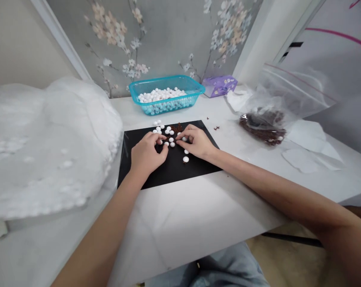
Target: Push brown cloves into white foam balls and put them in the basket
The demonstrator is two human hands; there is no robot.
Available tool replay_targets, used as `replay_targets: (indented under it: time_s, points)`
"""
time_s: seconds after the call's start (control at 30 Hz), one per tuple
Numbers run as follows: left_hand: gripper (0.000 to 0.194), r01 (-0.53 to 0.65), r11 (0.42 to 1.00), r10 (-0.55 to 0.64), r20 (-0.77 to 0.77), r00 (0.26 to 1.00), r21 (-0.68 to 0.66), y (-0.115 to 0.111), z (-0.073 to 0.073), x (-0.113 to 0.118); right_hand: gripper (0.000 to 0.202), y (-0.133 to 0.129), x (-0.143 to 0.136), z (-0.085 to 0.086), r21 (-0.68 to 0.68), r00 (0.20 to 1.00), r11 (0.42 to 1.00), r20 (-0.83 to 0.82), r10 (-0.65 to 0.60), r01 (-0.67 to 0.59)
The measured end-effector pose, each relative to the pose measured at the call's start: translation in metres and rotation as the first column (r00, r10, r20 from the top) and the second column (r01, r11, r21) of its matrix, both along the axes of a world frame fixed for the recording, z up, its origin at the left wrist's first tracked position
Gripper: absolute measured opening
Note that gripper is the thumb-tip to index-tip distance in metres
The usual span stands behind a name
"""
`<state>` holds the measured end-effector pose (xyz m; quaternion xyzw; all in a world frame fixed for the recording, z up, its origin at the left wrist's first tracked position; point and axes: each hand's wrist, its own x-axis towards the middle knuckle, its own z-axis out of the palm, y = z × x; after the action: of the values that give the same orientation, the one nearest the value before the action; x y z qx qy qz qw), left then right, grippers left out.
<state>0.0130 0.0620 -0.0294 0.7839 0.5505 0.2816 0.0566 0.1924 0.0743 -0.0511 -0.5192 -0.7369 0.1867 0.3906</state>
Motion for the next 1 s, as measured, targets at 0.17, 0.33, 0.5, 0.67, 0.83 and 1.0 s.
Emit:
replay_targets:
  time_s: [0.17, 0.33, 0.5, 0.67, 0.83, 1.0]
  points:
    - [0.014, -0.014, 1.000, 0.012, -0.121, 0.993, -0.010, 0.000, -0.002, 0.001, 0.013, 0.003, 0.000, 0.000, -0.056, 1.000, 0.998, 0.009, -0.029, 0.030]
    - [0.015, 0.002, 1.000, -0.003, -0.140, 0.990, -0.008, 0.000, -0.003, 0.001, 0.015, 0.005, 0.000, 0.000, -0.094, 0.999, 0.995, 0.037, -0.035, 0.038]
    - [0.017, 0.026, 1.000, -0.027, -0.145, 0.989, -0.010, 0.000, -0.004, 0.001, 0.014, 0.007, 0.001, 0.000, -0.090, 1.000, 0.995, 0.002, -0.028, 0.029]
    - [0.018, 0.054, 0.999, -0.053, -0.113, 0.992, 0.003, -0.001, -0.002, 0.001, 0.015, 0.007, 0.002, -0.001, -0.132, 0.990, 0.991, -0.129, -0.048, 0.031]
    - [0.021, 0.116, 0.992, -0.115, -0.021, 0.993, 0.040, -0.005, 0.002, 0.002, 0.021, 0.000, 0.003, 0.007, -0.268, 0.895, 0.961, -0.442, -0.057, -0.072]
    - [0.016, 0.319, 0.948, -0.319, -0.056, 0.946, -0.020, -0.007, 0.002, 0.003, 0.021, -0.007, 0.011, 0.020, -0.387, 0.865, 0.884, -0.501, 0.036, -0.261]
